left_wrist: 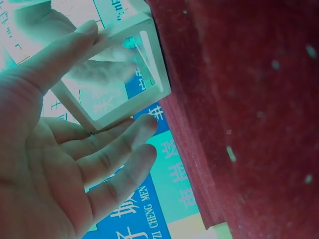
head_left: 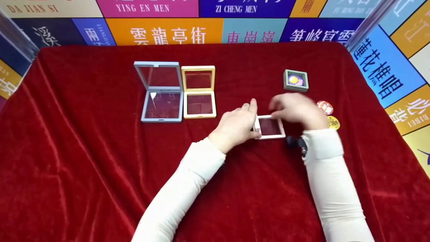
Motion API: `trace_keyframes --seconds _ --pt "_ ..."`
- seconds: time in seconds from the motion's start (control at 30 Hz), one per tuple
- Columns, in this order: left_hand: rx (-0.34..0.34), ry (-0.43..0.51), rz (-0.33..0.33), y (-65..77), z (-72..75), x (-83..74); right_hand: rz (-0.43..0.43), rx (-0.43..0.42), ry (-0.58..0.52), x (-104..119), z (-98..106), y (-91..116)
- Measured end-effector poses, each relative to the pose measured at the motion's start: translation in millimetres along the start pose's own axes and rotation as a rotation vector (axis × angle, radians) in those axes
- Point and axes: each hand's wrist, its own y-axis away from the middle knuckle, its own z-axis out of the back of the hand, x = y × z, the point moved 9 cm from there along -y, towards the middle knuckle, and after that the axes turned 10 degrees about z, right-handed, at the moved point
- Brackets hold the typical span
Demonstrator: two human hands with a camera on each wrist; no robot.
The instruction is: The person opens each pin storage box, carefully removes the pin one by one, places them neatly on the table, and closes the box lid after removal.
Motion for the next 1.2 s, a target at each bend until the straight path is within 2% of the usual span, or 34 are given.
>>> trace_keyframes --seconds 0.07,0.1,0.33,0.47,0.6,0.73,0.87,0.93,1.03,1.1,1.2 --pt "-0.012 0.003 -0.008 0.3 1.8 -0.3 0.058 0.039 0.008 14 -10 -11" --pt "-0.014 0.004 -0.011 0.5 2.3 -0.4 0.055 0.053 0.014 17 -14 -13" --pt "-0.052 -0.01 -0.035 2.0 6.9 -1.7 -0.035 0.113 0.031 12 -21 -9" --pt "-0.076 -0.03 -0.027 2.4 10.9 1.9 -0.051 0.172 0.032 11 -25 -5" --pt "-0.083 -0.003 -0.013 1.7 12.6 7.2 -0.067 0.249 0.023 12 -31 -4" --pt "-0.113 0.023 0.03 0.2 14.2 15.2 -0.106 0.346 -0.088 11 -42 0" --pt "-0.154 0.039 0.086 -0.9 16.0 21.9 -0.164 0.436 -0.367 10 -60 7" --pt "-0.168 0.043 0.119 -0.7 16.6 24.8 -0.191 0.473 -0.457 8 -67 10" --pt "-0.174 0.041 0.173 -0.1 16.6 28.1 -0.19 0.5 -0.51 6 -72 10" --pt "-0.161 0.028 0.194 0.3 15.1 28.0 -0.17 0.509 -0.479 5 -72 10" --pt "-0.126 0.004 0.182 0.8 11.4 22.4 -0.135 0.499 -0.457 4 -70 9"
